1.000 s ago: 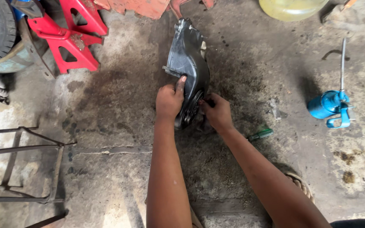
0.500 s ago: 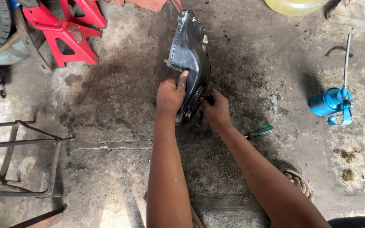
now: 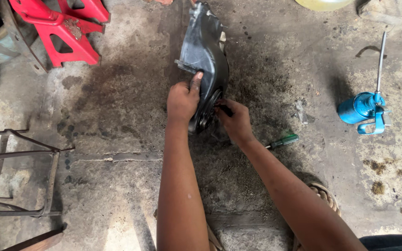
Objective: The person holds a black mechanical housing with a fan-like interior and wipes the surface with a grey cloth. They rotate the object to clean different sides and the inner rim, focusing on removing grime from the curved surfaces.
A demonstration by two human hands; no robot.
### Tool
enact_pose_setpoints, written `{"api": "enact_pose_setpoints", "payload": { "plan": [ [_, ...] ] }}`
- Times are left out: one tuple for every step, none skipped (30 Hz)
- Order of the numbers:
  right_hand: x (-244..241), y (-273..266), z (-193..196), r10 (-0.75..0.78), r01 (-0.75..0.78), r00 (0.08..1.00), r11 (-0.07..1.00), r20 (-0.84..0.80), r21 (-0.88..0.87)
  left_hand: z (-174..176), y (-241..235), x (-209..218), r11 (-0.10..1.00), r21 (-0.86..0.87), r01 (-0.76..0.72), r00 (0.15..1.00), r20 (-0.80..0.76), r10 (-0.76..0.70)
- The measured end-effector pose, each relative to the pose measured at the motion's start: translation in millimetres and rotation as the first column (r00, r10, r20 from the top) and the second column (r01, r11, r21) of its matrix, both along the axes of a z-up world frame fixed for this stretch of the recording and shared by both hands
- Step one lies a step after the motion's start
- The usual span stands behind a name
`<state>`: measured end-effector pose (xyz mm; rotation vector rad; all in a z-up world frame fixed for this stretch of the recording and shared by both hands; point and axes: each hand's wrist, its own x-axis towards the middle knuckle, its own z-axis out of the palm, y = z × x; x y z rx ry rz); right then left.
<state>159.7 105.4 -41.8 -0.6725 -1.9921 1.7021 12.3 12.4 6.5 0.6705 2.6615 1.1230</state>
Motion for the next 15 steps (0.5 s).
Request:
{"api": "enact_pose_setpoints", "payload": {
  "plan": [
    [0,0,-2,0.009,-0.007,1.000,0.998,-0.025,0.063,-1,-3,-1,1.000,0.031,-0.004,1.000,-0.006,0.004],
    [-2,1,-3,0.020,-0.013,0.999,0.992,-0.051,0.126,-2,-5,-2,0.998,0.064,-0.008,1.000,-0.013,0.009],
    [-2,1,-3,0.033,-0.018,0.997,0.982,-0.076,0.190,-3,-6,-2,0.995,0.096,-0.012,1.000,-0.020,0.014],
    [-2,1,-3,0.007,0.005,0.998,0.980,-0.059,0.201,-3,-5,-3,0.997,0.077,-0.017,1.000,-0.025,0.019],
    [0,-1,-4,-0.018,0.027,0.999,0.977,-0.043,0.212,-3,-5,-3,0.998,0.057,-0.022,0.999,-0.031,0.024],
    [4,-4,-6,-0.045,0.050,0.999,0.974,-0.027,0.222,-3,-5,-3,0.999,0.036,-0.027,0.999,-0.036,0.028],
    [7,-8,-9,-0.077,0.076,0.997,0.990,0.002,0.119,-2,-5,-5,0.998,0.058,-0.023,0.999,-0.044,0.026],
    [12,-12,-14,-0.108,0.108,0.993,0.994,0.036,0.012,-2,-6,-7,0.997,0.076,-0.016,0.999,-0.049,0.020],
    [13,-13,-18,-0.135,0.142,0.988,0.985,0.074,-0.094,-1,-7,-8,0.995,0.095,-0.009,0.998,-0.055,0.014],
    [12,-9,-22,-0.138,0.145,0.988,0.982,0.065,-0.122,-2,-8,-8,0.994,0.111,-0.017,0.999,-0.035,0.021],
    [11,-6,-24,-0.142,0.149,0.988,0.978,0.056,-0.149,-2,-9,-7,0.992,0.126,-0.026,0.999,-0.015,0.028],
    [10,-6,-25,-0.140,0.148,0.989,0.972,0.051,-0.181,-2,-13,-5,0.990,0.137,-0.040,0.999,0.008,0.039],
    [6,-4,-25,-0.100,0.100,0.995,0.971,0.010,-0.219,-1,-14,-5,0.993,0.109,-0.054,0.998,0.030,0.051],
    [-1,0,-22,-0.063,0.053,0.998,0.965,-0.032,-0.256,1,-13,-7,0.995,0.080,-0.065,0.997,0.052,0.060],
    [-7,1,-20,-0.028,0.005,0.997,0.957,-0.076,-0.291,2,-13,-8,0.996,0.050,-0.074,0.995,0.074,0.071]
  ]
}}
